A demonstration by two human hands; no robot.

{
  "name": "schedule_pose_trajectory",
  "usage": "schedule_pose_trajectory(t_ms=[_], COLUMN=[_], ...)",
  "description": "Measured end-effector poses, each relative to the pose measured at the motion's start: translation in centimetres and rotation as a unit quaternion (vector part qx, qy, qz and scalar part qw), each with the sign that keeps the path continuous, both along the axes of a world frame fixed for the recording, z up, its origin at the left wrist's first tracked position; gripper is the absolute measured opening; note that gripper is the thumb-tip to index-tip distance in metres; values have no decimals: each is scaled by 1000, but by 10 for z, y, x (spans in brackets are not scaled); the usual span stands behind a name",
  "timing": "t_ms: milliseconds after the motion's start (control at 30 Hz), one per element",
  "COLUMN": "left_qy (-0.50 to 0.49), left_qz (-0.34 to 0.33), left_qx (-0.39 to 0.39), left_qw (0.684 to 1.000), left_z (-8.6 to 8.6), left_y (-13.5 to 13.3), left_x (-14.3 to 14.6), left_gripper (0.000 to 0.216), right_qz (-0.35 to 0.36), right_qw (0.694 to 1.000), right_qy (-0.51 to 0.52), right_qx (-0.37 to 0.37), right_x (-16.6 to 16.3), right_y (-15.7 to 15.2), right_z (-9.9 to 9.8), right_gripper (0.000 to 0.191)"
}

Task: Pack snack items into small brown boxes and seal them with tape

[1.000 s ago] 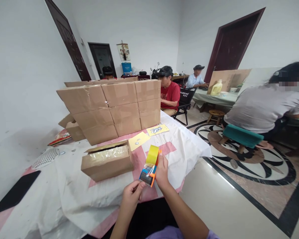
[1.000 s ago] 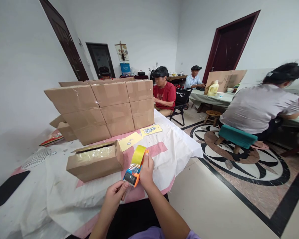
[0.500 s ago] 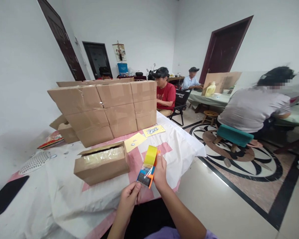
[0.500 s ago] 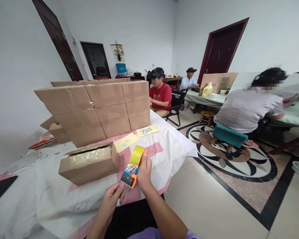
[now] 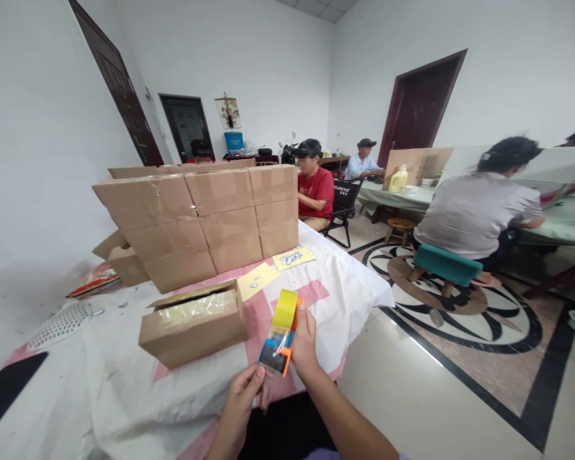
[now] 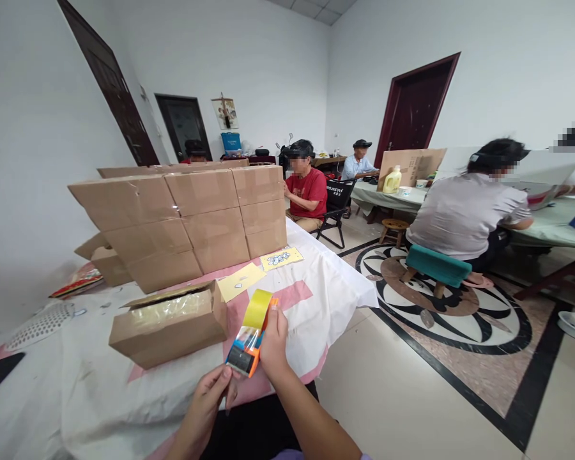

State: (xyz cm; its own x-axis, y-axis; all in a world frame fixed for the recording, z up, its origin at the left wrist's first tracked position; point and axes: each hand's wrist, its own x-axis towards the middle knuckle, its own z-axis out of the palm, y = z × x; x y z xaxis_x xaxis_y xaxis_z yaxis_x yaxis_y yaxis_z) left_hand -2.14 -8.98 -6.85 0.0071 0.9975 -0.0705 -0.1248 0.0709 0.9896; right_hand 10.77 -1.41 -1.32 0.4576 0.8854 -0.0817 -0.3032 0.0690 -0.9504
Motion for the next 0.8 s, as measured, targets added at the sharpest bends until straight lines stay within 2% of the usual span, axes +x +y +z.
schedule_pose_trajectory(t_ms=[167,300,533,800], left_qy=[25,42,62,78], left_qz=[29,18,64,77], left_qx=[4,-6,12,33], left_qw=[999,999,996,993], left_z=[3,5,-3,10], left_y=[2,2,0,-1], left_x=[0,1,4,10], left_gripper=[70,71,66,68], right_qz=[12,7,8,10], right_qw=[999,999,1000,999], right_qy=[-20,-19,-18,-10], right_qx=[23,30,17,32], right_x=[-1,-2,-4,-4], right_y=[-5,-7,-9,-6], right_z=[5,7,6,-1], right_gripper=[56,59,58,55])
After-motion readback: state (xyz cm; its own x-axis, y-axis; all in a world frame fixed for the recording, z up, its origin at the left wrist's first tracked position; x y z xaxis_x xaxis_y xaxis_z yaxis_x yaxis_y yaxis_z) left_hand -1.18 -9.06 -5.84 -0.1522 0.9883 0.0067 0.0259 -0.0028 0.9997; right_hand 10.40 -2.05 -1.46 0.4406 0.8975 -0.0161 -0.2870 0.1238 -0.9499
